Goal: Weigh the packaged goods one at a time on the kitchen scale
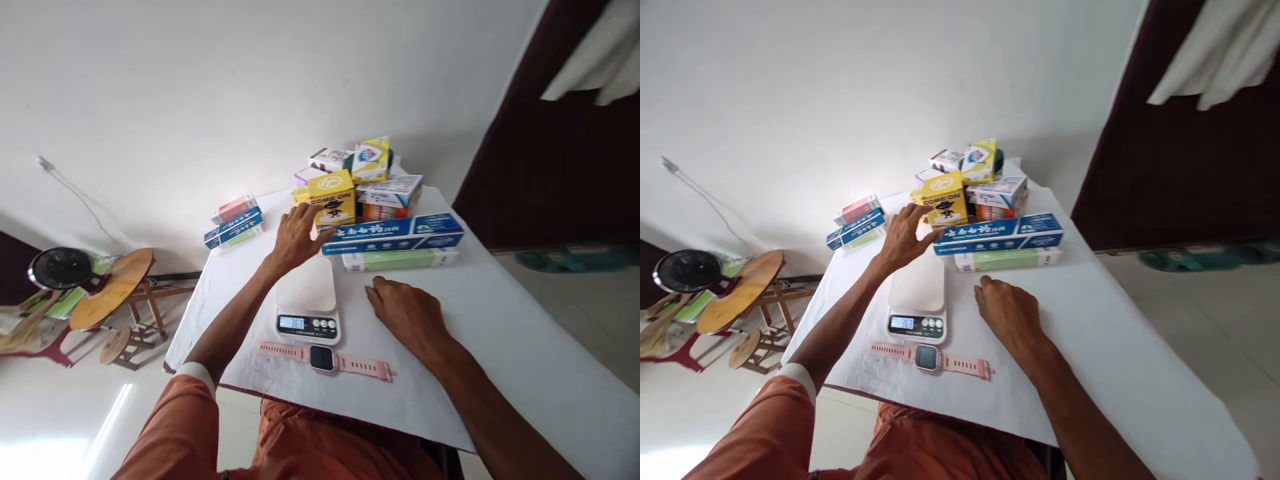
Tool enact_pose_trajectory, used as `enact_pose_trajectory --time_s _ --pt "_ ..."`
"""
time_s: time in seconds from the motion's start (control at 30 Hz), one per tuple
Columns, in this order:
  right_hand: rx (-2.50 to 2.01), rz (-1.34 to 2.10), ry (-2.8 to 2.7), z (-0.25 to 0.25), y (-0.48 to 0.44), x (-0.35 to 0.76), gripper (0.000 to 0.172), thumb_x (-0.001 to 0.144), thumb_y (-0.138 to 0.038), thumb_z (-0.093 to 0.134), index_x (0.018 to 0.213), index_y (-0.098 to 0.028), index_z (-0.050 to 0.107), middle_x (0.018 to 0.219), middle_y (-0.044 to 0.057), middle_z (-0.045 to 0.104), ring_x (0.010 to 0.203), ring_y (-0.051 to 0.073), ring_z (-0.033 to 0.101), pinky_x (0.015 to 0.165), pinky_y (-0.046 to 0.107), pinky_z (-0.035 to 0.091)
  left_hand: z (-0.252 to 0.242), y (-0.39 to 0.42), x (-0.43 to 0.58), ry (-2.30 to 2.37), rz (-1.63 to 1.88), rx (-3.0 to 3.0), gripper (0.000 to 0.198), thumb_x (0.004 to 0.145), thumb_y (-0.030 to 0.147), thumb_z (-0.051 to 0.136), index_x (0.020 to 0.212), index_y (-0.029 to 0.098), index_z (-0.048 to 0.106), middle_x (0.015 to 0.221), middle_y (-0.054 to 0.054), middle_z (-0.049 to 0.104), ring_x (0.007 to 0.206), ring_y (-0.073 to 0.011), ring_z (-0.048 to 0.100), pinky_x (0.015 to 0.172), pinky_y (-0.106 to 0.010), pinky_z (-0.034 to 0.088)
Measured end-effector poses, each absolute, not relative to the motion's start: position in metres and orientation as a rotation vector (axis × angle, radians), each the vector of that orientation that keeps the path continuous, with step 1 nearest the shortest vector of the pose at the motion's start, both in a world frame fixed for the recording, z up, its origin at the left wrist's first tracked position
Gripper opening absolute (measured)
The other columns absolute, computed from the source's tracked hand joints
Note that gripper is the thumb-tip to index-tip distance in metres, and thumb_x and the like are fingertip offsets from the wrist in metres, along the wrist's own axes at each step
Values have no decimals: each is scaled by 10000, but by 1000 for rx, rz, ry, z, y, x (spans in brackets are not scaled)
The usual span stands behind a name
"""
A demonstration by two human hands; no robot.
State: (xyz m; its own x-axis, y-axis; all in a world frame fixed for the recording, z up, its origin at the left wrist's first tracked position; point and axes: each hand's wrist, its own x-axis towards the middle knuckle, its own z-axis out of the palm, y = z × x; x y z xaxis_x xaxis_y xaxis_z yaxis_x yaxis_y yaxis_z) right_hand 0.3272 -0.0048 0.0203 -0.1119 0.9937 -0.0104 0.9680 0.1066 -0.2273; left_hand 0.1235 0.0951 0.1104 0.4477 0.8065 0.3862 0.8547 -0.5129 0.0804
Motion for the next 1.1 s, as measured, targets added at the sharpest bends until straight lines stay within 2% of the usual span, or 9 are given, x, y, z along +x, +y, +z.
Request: enact_pose_trajectory --time_s 0.17,0.27,0.43,0.53,0.63,0.7,0.83,0.97,1.1 --pt "-1948 224 -2173 8 -3 329 322 1055 -310 454 892 -205 711 880 89 794 720 242 726 536 309 309 100 118 6 -1971 -607 -2201 371 952 291 703 1302 204 618 1363 -166 646 1300 -327 611 1084 -468 478" --pt "-1941 237 -2123 1 -1 330 310 1033 -330 472 826 -221 675 829 70 776 668 227 676 527 307 281 93 129 -50 -2154 -618 -2005 364 922 243 675 1281 210 632 1343 -182 640 1307 -375 597 1074 -538 482" --pt "-1921 213 -2073 -9 2 332 318 1011 -361 478 736 -234 577 700 46 713 615 217 624 522 293 260 97 159 -98 -2259 -642 -1833 581 918 315 641 1477 213 517 1513 -224 525 1447 -416 467 1163 -600 389" --pt "-1843 186 -2048 -15 3 335 340 1008 -383 467 713 -234 547 659 41 693 565 202 602 518 280 263 105 191 -108 -2280 -543 -1876 729 911 407 651 1564 173 425 1604 -257 448 1512 -423 396 1203 -590 336" --pt "-1775 138 -2023 -20 3 338 385 1019 -418 449 697 -230 544 615 35 670 511 187 581 498 264 263 111 223 -111 -2330 -387 -1922 795 914 496 631 1587 153 383 1622 -280 426 1546 -437 346 1221 -601 288" --pt "-1763 94 -2005 -23 3 340 408 1030 -428 442 693 -226 550 581 26 648 483 180 570 482 258 257 115 238 -112 -2363 -300 -1942 772 903 527 632 1544 145 434 1581 -294 466 1521 -453 375 1210 -614 286" --pt "-1739 65 -2020 -25 4 341 426 1051 -425 434 705 -221 575 549 10 622 446 159 541 458 255 245 121 249 -115 -2379 -233 -1964 552 876 499 663 1325 184 601 1442 -277 572 1416 -461 477 1153 -629 335" --pt "-1760 47 -2020 -26 5 341 428 1051 -411 424 691 -224 560 547 14 619 452 157 530 452 254 219 127 243 -118 -2369 -253 -1936 498 863 475 688 1282 223 591 1425 -234 549 1402 -429 475 1135 -595 369" --pt "-1803 112 -2024 -23 4 339 422 1047 -420 420 701 -223 561 580 28 646 467 158 531 470 260 216 141 219 -118 -2254 -509 -1890 471 871 462 712 1274 259 579 1411 -192 541 1393 -413 471 1152 -608 366"
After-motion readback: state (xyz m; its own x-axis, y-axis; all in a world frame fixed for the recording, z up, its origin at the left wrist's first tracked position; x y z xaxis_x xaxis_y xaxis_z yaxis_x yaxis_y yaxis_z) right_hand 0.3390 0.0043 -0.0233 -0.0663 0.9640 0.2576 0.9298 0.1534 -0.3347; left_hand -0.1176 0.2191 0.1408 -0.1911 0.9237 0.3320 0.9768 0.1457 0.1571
